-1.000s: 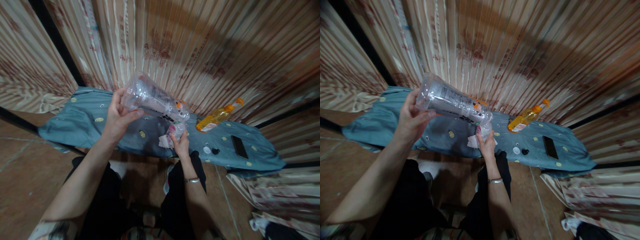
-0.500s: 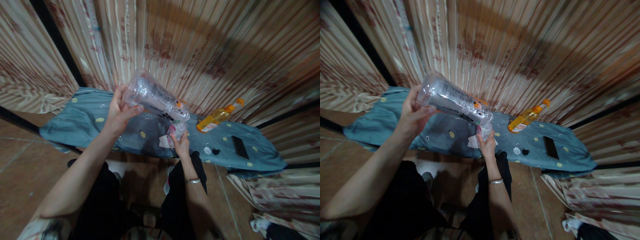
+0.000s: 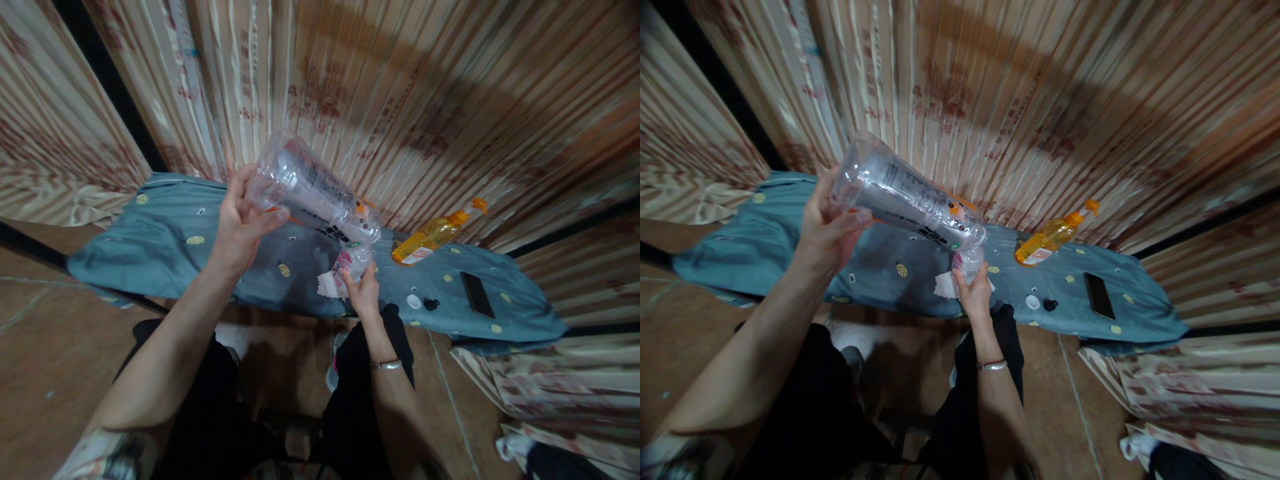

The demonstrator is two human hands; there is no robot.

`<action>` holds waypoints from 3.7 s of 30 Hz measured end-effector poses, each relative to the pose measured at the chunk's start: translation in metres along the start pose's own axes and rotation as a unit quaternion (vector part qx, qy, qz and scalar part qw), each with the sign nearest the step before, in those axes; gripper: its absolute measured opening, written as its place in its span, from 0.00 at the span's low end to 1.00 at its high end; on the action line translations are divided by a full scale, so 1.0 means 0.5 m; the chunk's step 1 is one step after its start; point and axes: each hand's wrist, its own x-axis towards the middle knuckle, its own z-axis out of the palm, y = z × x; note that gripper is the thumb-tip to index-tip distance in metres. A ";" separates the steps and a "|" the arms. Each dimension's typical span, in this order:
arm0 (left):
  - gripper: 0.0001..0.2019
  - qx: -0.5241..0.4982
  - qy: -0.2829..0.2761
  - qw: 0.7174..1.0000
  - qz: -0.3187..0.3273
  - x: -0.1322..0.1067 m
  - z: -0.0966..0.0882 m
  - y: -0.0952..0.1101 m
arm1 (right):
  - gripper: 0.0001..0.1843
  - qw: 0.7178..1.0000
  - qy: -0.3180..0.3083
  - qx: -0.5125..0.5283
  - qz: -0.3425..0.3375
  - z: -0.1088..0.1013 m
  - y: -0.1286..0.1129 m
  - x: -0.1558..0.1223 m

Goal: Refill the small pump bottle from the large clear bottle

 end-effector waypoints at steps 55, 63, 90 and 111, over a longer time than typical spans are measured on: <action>0.38 0.055 -0.075 0.993 0.078 0.021 -0.008 -0.022 | 0.40 1.000 -0.002 0.011 0.004 -0.001 0.004 0.003; 0.39 0.061 -0.083 0.991 0.086 0.024 -0.009 -0.023 | 0.40 1.000 -0.006 0.000 0.003 -0.004 -0.002 0.001; 0.34 0.042 -0.064 0.993 0.086 0.029 0.025 -0.013 | 0.40 1.000 -0.008 0.009 0.008 -0.009 -0.003 0.004; 0.34 0.050 -0.056 0.993 0.090 0.036 0.030 -0.021 | 0.42 1.000 -0.008 0.003 0.010 -0.009 0.003 0.007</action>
